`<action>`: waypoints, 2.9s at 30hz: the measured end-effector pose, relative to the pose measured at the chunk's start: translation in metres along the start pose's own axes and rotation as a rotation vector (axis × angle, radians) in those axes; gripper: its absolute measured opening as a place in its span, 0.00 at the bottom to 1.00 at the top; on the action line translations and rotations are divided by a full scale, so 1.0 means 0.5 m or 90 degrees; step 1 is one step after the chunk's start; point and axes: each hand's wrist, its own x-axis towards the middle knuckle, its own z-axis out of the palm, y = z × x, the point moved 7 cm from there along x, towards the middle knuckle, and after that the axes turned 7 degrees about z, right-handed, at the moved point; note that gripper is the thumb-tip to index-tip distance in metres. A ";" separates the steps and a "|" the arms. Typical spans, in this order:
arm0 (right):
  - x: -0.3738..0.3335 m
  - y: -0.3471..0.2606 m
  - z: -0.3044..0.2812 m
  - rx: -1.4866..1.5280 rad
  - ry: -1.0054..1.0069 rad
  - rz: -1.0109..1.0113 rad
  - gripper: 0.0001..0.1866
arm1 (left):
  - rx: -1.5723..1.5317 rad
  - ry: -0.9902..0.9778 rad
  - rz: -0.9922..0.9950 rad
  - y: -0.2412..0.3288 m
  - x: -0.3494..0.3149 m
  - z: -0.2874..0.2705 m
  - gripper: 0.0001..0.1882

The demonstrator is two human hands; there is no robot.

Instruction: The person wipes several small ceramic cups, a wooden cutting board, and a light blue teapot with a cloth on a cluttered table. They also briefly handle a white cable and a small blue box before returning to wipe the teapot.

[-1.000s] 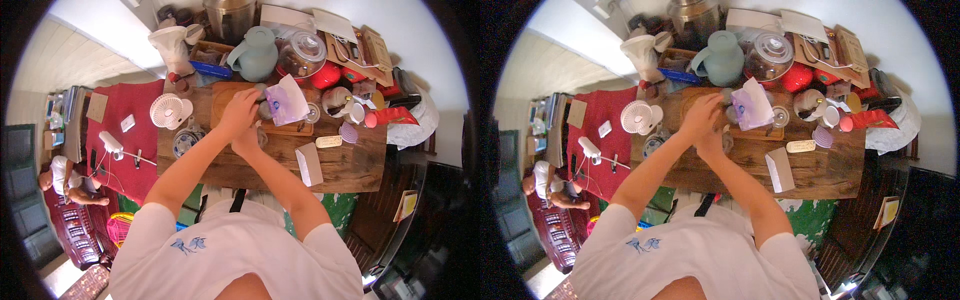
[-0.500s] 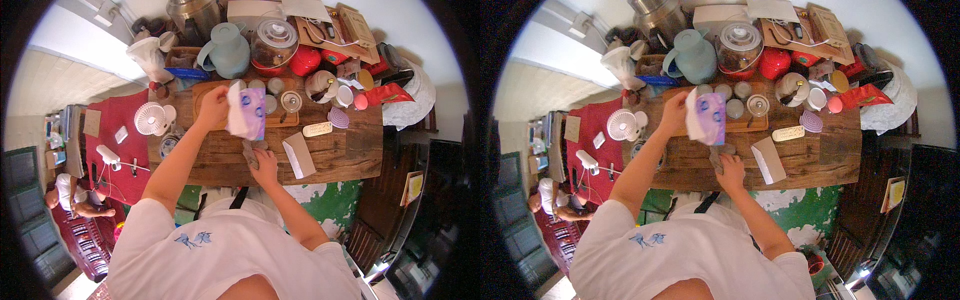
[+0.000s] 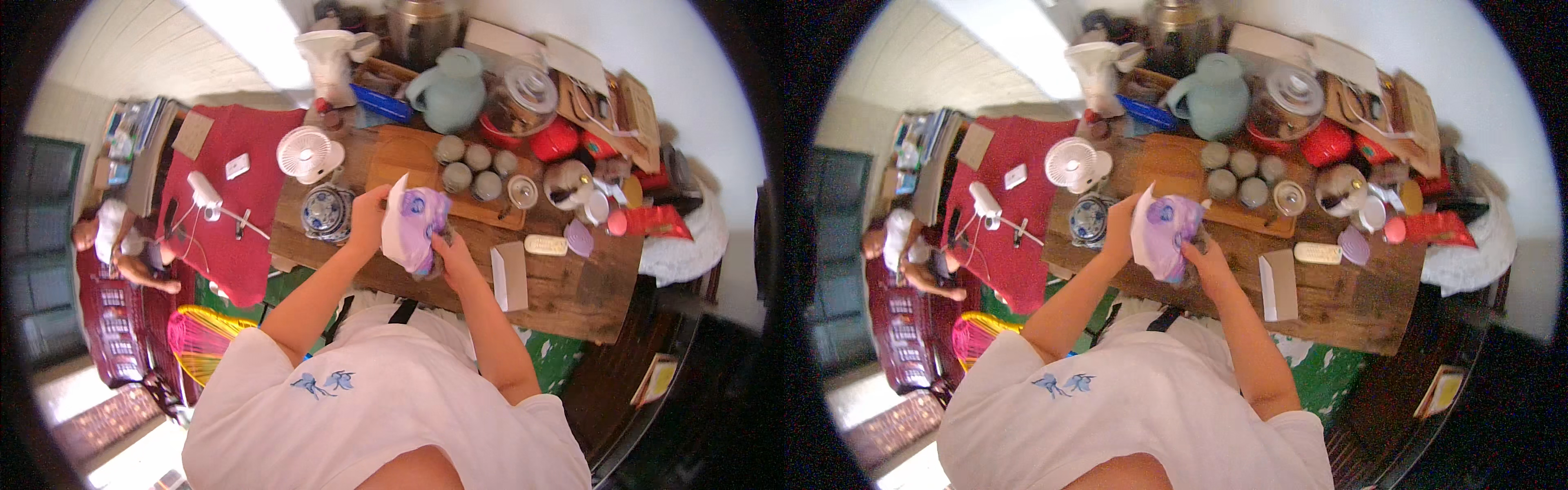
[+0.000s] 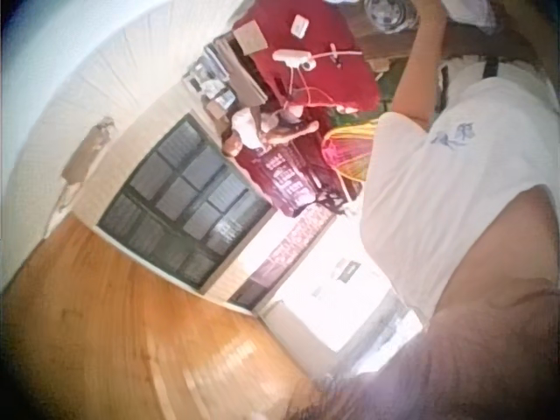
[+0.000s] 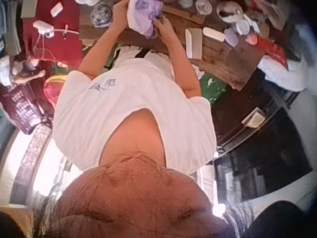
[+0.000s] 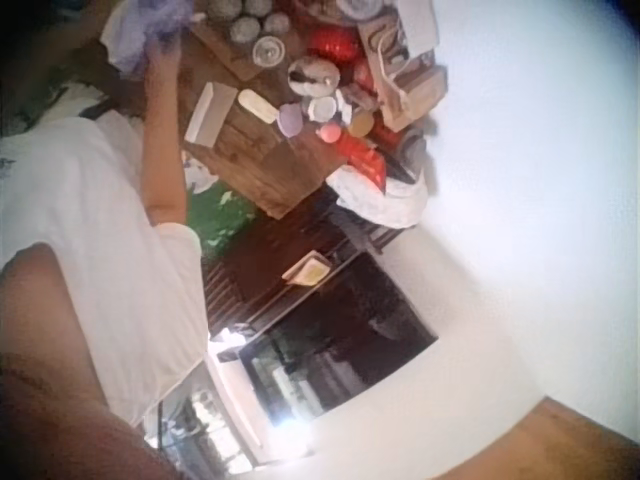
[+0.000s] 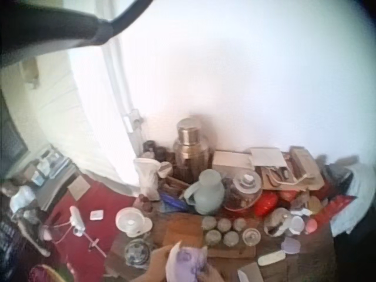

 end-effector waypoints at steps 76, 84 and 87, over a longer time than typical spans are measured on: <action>-0.127 -0.050 -0.191 0.006 0.320 -0.139 0.21 | 0.079 0.048 0.126 -0.135 0.079 0.287 0.38; -0.109 -0.193 0.017 -0.869 0.329 -0.565 0.17 | 0.078 -0.213 0.032 -0.090 -0.013 0.207 0.37; -0.127 -0.185 0.032 -0.801 0.195 -0.621 0.18 | 0.017 -0.217 0.023 -0.070 -0.005 0.159 0.37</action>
